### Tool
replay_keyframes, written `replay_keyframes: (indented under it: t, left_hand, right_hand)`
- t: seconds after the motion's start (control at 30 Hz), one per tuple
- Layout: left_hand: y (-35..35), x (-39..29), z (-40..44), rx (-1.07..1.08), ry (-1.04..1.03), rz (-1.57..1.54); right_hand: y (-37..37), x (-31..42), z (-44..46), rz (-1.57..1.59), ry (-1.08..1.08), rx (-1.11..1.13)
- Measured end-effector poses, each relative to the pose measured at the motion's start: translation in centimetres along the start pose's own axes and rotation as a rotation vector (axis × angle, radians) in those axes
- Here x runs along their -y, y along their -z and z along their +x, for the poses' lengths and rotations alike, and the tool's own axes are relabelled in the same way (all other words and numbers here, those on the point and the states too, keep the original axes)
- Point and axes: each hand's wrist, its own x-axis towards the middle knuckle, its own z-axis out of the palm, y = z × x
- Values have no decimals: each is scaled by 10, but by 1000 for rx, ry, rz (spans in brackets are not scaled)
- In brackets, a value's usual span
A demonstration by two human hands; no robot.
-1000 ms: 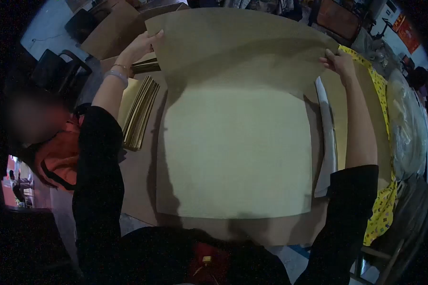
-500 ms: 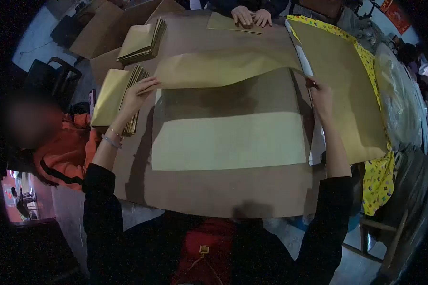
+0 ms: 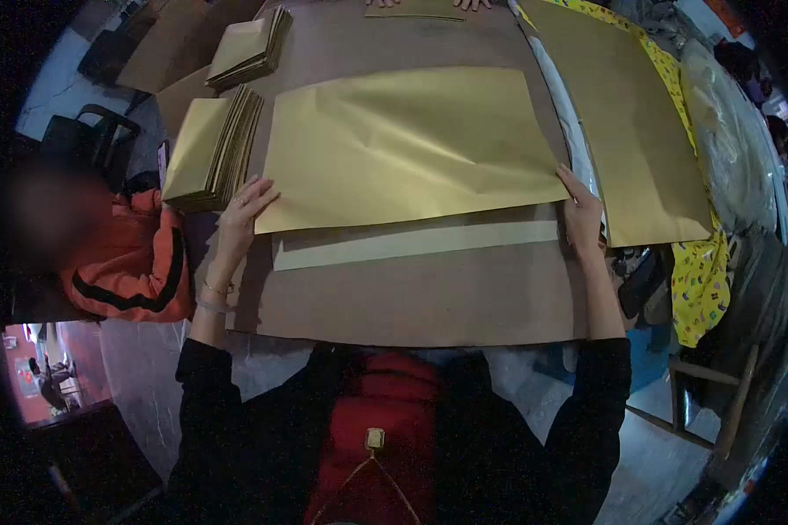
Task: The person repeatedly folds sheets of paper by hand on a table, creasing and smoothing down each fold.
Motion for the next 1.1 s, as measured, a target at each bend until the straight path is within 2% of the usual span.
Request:
replay_keyframes:
  t: [0.3,0.37,0.43,0.47,0.57,0.6,0.83,1.0,1.1]
  left_hand:
    - [-9,-9,-39,-12,-20,62]
    - [-10,-12,-43,-23,21,-1]
    - [-7,-12,-48,2,25,13]
    - [-9,-12,-50,1,23,25]
    - [-13,-9,-54,5,28,51]
    - [-13,-9,-54,9,34,63]
    - [-11,-15,-59,33,65,54]
    - [-15,-8,-67,35,46,51]
    - [-14,-7,-65,56,34,88]
  right_hand:
    - [-8,-10,-35,-10,76,0]
    - [-6,-4,-38,59,32,-1]
    - [-5,-8,-39,-75,56,16]
    - [-6,-10,-40,-44,149,-8]
    - [-5,-6,-44,-147,167,40]
    - [-7,3,-44,-43,142,44]
    - [-10,-2,-51,-35,149,48]
    - [-8,0,-54,-206,124,111]
    - [-12,4,-55,-279,160,63]
